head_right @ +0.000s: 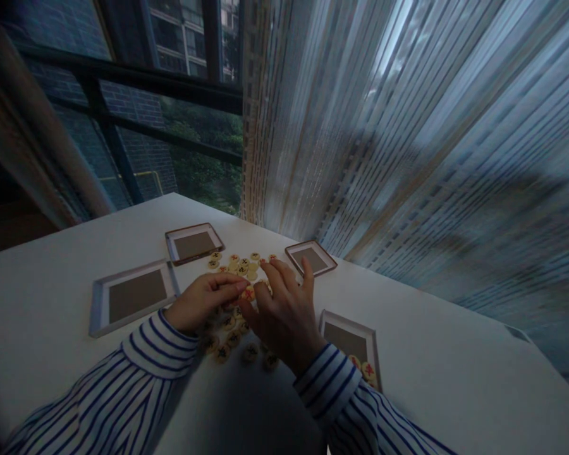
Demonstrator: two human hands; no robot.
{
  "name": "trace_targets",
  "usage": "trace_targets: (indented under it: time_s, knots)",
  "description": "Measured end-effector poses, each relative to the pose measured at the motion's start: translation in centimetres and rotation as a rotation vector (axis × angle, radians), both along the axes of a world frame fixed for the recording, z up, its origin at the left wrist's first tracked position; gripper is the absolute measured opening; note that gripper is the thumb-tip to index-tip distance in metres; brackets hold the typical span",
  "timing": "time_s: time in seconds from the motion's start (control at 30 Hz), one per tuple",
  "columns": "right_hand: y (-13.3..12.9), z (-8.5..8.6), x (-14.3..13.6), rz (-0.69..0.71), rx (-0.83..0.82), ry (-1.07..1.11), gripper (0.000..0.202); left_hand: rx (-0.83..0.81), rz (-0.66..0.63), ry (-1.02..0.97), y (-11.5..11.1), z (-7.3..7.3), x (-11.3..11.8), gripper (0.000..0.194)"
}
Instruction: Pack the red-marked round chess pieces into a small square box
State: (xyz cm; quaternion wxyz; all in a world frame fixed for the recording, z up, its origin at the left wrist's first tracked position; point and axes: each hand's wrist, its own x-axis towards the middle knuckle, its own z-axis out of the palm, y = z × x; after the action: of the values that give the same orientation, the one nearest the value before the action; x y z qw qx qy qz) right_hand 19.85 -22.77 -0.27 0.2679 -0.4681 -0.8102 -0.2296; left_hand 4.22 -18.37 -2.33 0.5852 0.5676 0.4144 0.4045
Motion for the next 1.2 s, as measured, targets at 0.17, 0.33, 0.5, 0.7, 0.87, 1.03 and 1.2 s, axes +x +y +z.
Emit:
trace_targets:
  time_s: [0.17, 0.33, 0.5, 0.7, 0.87, 1.03, 1.2]
  knots:
    - [-0.4, 0.0, 0.4, 0.025, -0.037, -0.005, 0.019, 0.017, 0.018, -0.079, 0.0, -0.3, 0.4, 0.029]
    - [-1.0, 0.1, 0.9, 0.043, -0.089, 0.042, 0.017, 0.025, 0.009, -0.082, -0.2, -0.5, 0.7, 0.029]
    - [-2.1, 0.4, 1.6, 0.049, -0.087, 0.096, 0.014, 0.042, -0.074, -0.103, -1.1, -0.1, 1.4, 0.030]
    - [-3.7, 0.8, 2.7, 0.027, -0.072, 0.126, 0.008, 0.018, -0.166, -0.135, -2.1, -0.5, 2.4, 0.032]
    - [-4.4, 0.6, 3.6, 0.037, -0.102, 0.111, 0.013, -0.045, -0.144, -0.152, -2.7, -0.4, 3.1, 0.031]
    - [-4.9, 0.4, 4.3, 0.054, -0.119, 0.158, 0.013, -0.020, -0.143, -0.163, -3.2, -0.2, 3.4, 0.027]
    - [-5.1, 0.2, 4.9, 0.085, -0.129, 0.179, 0.015, -0.003, -0.141, -0.142, -3.5, -0.5, 3.8, 0.029]
